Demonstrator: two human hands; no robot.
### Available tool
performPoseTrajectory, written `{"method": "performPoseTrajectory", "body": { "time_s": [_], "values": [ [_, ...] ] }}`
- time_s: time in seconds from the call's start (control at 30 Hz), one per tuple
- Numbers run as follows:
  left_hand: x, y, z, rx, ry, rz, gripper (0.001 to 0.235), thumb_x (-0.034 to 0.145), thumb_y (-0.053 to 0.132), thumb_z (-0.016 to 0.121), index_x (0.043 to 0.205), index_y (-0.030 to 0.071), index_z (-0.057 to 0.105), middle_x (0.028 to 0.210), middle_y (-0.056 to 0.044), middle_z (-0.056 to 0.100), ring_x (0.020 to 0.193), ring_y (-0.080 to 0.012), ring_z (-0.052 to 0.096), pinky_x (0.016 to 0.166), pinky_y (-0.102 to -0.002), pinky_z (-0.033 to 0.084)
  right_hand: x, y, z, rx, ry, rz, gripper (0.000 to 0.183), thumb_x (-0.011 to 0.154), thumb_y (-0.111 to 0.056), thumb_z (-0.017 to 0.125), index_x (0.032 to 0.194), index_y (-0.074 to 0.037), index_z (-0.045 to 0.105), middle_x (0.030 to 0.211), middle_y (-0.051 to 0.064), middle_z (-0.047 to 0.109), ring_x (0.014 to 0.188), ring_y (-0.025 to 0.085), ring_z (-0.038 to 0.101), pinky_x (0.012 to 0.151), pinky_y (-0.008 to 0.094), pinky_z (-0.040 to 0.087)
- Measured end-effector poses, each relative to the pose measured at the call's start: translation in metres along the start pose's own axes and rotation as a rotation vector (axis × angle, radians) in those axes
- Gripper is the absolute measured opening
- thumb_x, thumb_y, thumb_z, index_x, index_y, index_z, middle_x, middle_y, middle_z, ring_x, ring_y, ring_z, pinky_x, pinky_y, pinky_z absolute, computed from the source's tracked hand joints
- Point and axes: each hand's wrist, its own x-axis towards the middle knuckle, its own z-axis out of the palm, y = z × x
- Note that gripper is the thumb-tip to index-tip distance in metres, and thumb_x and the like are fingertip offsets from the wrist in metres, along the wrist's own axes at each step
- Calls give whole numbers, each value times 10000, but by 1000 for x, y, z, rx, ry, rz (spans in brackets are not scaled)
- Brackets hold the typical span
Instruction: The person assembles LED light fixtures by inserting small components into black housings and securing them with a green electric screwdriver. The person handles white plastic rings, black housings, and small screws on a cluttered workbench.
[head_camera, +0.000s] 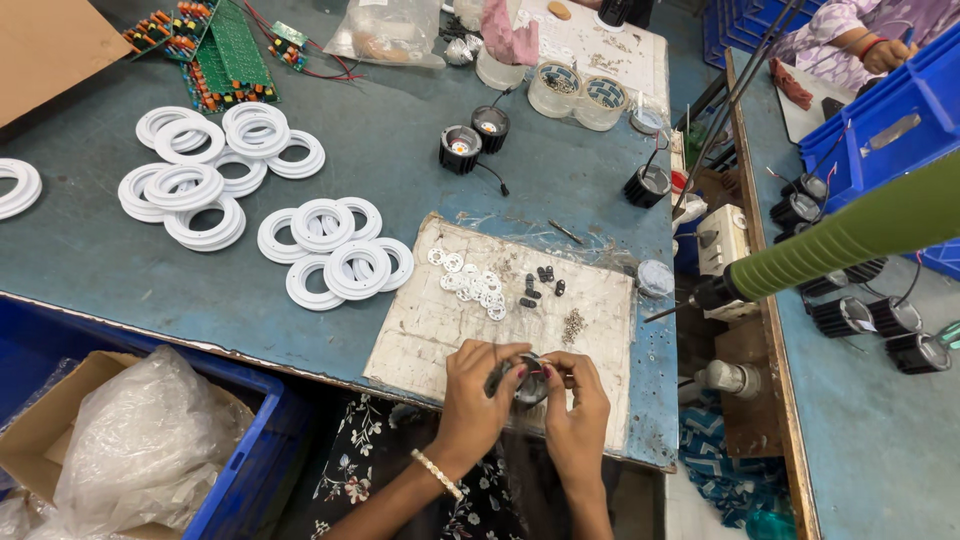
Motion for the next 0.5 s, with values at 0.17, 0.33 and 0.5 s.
{"method": "performPoseTrajectory", "body": {
  "time_s": [0.17,0.33,0.5],
  "values": [
    [-1,-10,-4,28,-91,-11,155,866,74,706,1007,80,769,940,-60,716,968,-259,609,917,-387,384,25,23,-20,313,-369,95,123,941,-5,624,1040,25,690,949,42,677,872,126,621,789,262,523],
    [8,-31,-13,-245,-254,-253,182,874,89,717,1038,45,783,941,-50,723,869,-156,641,815,-299,510,68,39,-35,303,-595,182,159,946,-76,674,1029,35,751,933,79,734,851,149,628,774,283,520],
    [6,-40,-8,-515,-277,-415,189,872,98,727,1040,18,761,942,-24,747,786,-65,629,716,-234,513,94,30,17,54,-485,-22,269,858,-178,765,1084,-37,727,989,49,749,908,130,705,797,287,588]
  ]
}}
